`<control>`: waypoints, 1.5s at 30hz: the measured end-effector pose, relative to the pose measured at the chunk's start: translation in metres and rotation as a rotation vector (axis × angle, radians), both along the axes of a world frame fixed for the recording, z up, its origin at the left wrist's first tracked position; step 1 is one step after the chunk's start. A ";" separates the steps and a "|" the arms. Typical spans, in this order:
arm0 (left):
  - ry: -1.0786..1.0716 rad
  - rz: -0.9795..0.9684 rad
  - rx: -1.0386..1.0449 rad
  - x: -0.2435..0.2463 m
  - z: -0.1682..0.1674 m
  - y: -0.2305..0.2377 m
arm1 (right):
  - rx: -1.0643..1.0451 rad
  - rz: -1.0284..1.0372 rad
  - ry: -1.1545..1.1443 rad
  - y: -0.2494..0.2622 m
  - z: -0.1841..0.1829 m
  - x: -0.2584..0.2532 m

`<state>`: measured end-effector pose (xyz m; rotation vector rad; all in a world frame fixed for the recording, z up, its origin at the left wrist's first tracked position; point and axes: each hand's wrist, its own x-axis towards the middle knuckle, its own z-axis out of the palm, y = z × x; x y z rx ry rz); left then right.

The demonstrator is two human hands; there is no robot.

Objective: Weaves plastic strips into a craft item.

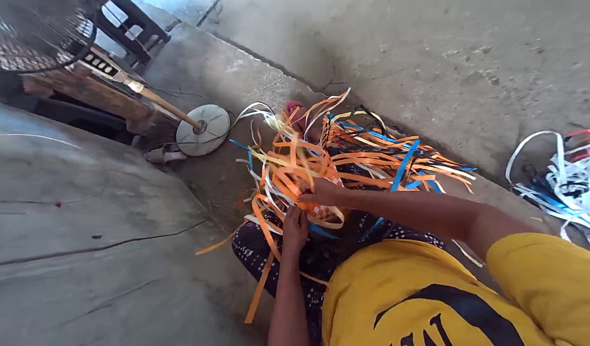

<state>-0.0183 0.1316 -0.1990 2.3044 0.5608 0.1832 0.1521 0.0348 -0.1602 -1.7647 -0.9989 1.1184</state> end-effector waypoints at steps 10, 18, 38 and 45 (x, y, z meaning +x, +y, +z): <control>0.270 0.250 -0.155 0.017 0.003 0.003 | 0.143 -0.181 0.112 -0.035 0.024 -0.017; 0.274 0.008 -0.080 0.001 0.004 -0.002 | -0.240 -0.181 0.437 -0.036 0.001 -0.022; 0.292 0.166 -0.322 0.022 0.006 -0.003 | -0.124 -0.116 0.061 -0.038 -0.028 -0.012; 0.320 0.199 -0.208 0.028 -0.004 -0.003 | 0.095 -0.338 0.185 -0.043 0.026 -0.005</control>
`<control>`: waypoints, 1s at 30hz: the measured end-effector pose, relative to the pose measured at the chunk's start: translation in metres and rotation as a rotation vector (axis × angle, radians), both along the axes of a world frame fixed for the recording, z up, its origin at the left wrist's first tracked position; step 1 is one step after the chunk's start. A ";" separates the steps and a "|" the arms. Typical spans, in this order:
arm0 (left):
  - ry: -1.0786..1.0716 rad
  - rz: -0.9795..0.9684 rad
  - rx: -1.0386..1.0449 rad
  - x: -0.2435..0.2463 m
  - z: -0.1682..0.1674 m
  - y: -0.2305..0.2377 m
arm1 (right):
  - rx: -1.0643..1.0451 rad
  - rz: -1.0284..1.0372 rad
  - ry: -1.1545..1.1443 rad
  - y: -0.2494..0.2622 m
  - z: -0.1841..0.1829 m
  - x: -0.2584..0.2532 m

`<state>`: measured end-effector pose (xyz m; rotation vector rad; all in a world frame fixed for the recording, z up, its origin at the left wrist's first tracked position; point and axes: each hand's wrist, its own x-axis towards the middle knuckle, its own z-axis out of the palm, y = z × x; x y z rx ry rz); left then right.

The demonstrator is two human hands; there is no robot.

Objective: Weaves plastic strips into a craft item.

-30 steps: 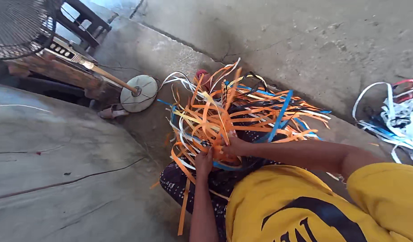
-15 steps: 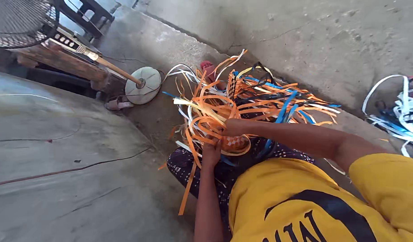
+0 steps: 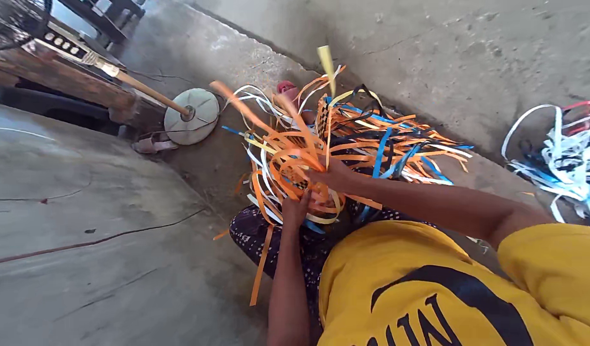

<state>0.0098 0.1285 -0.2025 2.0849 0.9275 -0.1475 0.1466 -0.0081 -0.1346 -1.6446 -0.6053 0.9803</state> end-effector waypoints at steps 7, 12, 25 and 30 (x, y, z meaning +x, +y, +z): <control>-0.043 -0.011 -0.085 -0.001 0.003 -0.003 | -0.306 0.193 0.230 0.001 -0.022 0.003; -0.075 0.033 -0.082 -0.003 0.001 -0.003 | 0.165 0.068 -0.010 0.039 0.052 0.012; -0.769 0.298 0.264 -0.030 0.038 -0.017 | -0.102 -0.034 -0.110 0.022 -0.037 0.015; 0.140 -0.275 0.194 0.032 0.061 -0.017 | -0.087 -0.072 -0.036 -0.006 -0.051 -0.007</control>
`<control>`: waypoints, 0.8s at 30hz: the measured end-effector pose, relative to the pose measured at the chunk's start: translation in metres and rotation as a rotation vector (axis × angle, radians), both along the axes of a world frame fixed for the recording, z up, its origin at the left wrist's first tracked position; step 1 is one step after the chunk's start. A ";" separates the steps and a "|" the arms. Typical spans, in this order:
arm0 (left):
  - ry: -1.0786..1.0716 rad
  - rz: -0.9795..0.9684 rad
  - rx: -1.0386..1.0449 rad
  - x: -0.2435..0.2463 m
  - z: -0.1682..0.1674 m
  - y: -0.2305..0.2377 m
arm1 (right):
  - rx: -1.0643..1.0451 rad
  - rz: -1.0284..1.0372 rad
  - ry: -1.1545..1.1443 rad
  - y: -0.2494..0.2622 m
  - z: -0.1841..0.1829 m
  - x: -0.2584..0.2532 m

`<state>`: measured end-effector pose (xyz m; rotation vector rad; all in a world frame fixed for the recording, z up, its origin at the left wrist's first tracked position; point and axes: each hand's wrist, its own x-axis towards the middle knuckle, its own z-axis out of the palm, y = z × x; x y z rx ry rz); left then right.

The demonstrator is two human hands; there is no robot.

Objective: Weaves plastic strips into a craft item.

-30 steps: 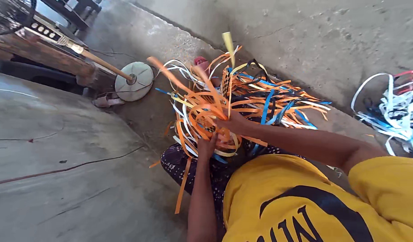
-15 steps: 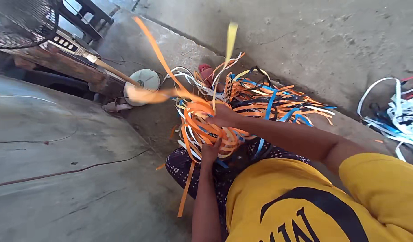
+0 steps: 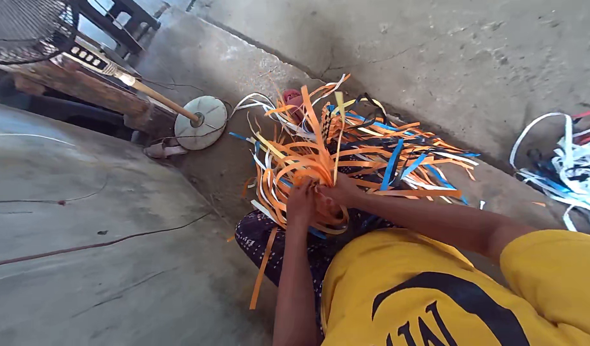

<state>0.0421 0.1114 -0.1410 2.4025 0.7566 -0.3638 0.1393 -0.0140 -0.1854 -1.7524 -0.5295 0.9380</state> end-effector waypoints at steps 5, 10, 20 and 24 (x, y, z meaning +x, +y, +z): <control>0.139 -0.077 0.076 0.030 -0.021 -0.001 | 0.048 -0.075 0.078 -0.025 0.031 -0.004; 0.091 -0.062 0.092 0.021 -0.029 -0.003 | -0.172 -0.055 0.311 -0.034 0.000 -0.002; -0.173 0.030 0.080 0.000 -0.032 -0.017 | 0.212 0.145 0.182 0.036 0.144 0.031; -0.148 0.131 -0.089 0.002 -0.044 -0.002 | 0.237 0.248 -0.043 0.027 0.167 0.042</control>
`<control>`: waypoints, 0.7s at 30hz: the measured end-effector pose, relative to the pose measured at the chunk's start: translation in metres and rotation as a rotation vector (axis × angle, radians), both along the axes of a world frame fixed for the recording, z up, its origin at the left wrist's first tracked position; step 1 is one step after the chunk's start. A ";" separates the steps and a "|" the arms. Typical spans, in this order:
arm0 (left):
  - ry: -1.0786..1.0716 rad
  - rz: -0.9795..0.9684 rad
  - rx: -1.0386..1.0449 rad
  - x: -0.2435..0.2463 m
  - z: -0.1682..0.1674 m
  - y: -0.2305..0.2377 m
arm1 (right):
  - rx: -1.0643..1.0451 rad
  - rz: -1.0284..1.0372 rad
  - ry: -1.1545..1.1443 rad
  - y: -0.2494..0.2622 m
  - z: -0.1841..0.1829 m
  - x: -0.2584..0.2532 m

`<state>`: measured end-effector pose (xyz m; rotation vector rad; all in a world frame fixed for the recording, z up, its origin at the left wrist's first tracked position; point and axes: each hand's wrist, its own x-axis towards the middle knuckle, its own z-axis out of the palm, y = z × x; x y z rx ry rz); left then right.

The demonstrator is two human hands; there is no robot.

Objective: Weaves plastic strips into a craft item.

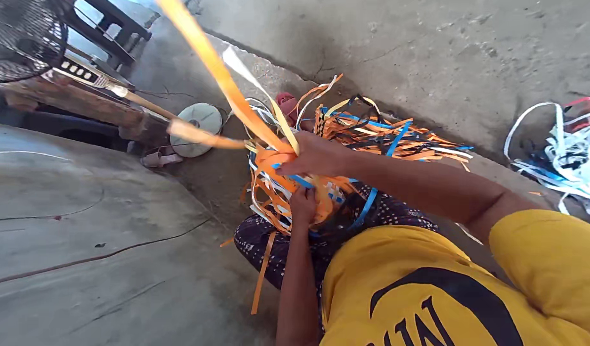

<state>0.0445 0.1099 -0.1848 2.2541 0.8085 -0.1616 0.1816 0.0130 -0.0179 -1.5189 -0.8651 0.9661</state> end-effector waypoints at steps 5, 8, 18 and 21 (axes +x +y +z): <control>-0.174 0.051 -0.067 -0.001 -0.023 -0.001 | -0.381 0.030 -0.364 -0.005 -0.158 0.016; -0.181 0.044 -0.103 0.000 -0.019 -0.002 | -0.237 -0.099 -0.216 -0.032 -0.178 -0.005; 0.092 0.118 -0.120 0.025 -0.017 0.001 | -0.220 -0.284 -0.101 -0.053 -0.133 -0.009; 0.088 0.084 -0.099 0.025 -0.017 0.000 | -0.504 -0.166 0.022 -0.058 -0.167 -0.004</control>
